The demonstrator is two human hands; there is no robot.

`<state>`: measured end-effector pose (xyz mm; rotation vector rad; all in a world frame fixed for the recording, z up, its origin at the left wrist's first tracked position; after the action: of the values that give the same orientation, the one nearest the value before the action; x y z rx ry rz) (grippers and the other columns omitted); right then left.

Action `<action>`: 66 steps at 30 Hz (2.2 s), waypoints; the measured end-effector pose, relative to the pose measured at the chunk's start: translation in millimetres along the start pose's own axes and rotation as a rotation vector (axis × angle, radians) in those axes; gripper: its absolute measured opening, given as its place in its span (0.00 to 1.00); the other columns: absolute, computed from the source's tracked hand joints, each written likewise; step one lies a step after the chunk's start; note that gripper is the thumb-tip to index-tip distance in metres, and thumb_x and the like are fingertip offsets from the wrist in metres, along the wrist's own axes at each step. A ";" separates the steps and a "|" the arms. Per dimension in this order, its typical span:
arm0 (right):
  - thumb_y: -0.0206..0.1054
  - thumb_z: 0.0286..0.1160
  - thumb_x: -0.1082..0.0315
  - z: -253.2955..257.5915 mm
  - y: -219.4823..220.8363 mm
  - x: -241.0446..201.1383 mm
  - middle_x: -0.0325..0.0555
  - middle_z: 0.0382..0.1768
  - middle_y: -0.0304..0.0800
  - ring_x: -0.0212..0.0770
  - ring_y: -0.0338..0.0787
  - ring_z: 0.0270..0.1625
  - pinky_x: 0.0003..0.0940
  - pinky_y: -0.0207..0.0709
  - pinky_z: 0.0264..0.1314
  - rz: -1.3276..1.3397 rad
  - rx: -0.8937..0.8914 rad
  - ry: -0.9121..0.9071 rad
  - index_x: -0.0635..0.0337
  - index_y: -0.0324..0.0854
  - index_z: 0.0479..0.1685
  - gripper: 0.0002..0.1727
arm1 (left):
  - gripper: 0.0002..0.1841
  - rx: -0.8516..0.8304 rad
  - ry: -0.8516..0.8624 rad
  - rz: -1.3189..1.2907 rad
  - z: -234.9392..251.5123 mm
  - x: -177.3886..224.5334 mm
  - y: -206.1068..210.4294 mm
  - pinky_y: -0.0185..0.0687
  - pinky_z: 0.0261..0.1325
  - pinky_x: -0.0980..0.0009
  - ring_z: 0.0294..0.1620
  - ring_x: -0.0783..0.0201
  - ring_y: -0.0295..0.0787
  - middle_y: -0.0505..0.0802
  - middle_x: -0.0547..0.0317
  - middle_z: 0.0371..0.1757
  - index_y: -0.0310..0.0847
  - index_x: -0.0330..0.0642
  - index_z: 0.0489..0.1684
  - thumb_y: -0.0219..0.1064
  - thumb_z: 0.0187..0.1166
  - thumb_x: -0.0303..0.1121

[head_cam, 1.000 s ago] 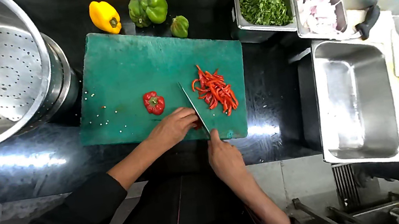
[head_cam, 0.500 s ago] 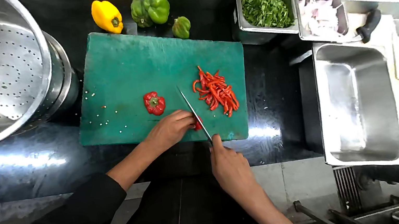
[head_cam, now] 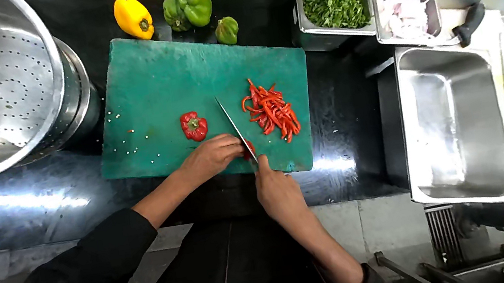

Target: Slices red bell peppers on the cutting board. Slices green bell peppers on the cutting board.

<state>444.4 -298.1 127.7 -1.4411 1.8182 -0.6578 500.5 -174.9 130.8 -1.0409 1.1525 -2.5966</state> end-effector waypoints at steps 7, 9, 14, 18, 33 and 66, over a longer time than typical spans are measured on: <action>0.49 0.95 0.58 3.8 9.8 4.0 0.55 0.35 0.90 0.60 0.94 0.42 0.55 0.85 0.43 0.048 -0.045 0.021 0.54 0.66 0.72 0.17 | 0.08 0.010 0.038 -0.020 -0.4 -2.5 -1.1 0.81 0.71 0.69 0.57 0.58 0.92 0.96 0.52 0.46 0.93 0.36 0.36 0.67 0.81 0.26; 0.50 0.94 0.58 5.1 4.9 0.6 0.55 0.32 0.89 0.59 0.94 0.39 0.54 0.85 0.39 0.048 0.005 -0.016 0.55 0.66 0.72 0.17 | 0.08 0.003 0.049 -0.023 -2.4 -2.1 -0.7 0.81 0.71 0.69 0.57 0.58 0.92 0.96 0.51 0.46 0.93 0.35 0.37 0.66 0.81 0.26; 0.48 0.95 0.57 -8.8 8.0 4.2 0.54 0.38 0.90 0.58 0.94 0.47 0.53 0.85 0.48 0.045 -0.111 0.014 0.52 0.66 0.74 0.17 | 0.09 0.016 0.068 -0.059 -4.1 -4.0 -3.7 0.79 0.73 0.68 0.57 0.60 0.92 0.96 0.52 0.45 0.93 0.36 0.36 0.65 0.82 0.26; 0.49 0.95 0.58 7.8 9.6 -4.1 0.56 0.37 0.90 0.60 0.94 0.44 0.55 0.85 0.45 0.072 -0.051 -0.003 0.54 0.66 0.72 0.17 | 0.09 0.004 0.070 -0.077 -3.9 -4.8 -4.2 0.80 0.72 0.68 0.58 0.59 0.92 0.96 0.51 0.46 0.93 0.36 0.36 0.65 0.82 0.26; 0.76 0.67 0.72 5.8 -89.0 16.1 0.56 0.34 0.90 0.62 0.92 0.35 0.56 0.82 0.28 -0.005 0.668 -0.307 0.63 0.81 0.51 0.15 | 0.16 0.228 -0.152 0.177 1.5 25.2 -39.4 0.75 0.76 0.59 0.69 0.57 0.83 0.91 0.54 0.63 0.89 0.42 0.60 0.66 0.83 0.40; 0.65 0.74 0.53 -16.2 -48.2 80.0 0.44 0.21 0.87 0.50 0.86 0.20 0.54 0.79 0.21 0.194 0.326 -0.371 0.55 0.86 0.52 0.17 | 0.14 0.206 -0.706 0.082 -2.3 -66.2 -114.5 0.83 0.65 0.52 0.61 0.52 0.88 0.91 0.47 0.59 0.88 0.37 0.59 0.58 0.89 0.33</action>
<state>451.0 -388.1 156.7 -1.0721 1.4597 -0.5187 567.7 -69.0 172.8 -1.6160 0.7120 -1.9460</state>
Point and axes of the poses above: each hand's wrist, its own z-axis towards the middle knuckle, its own y-axis out of the palm, x = y × z, the point moved 9 cm from there along z, towards the middle knuckle
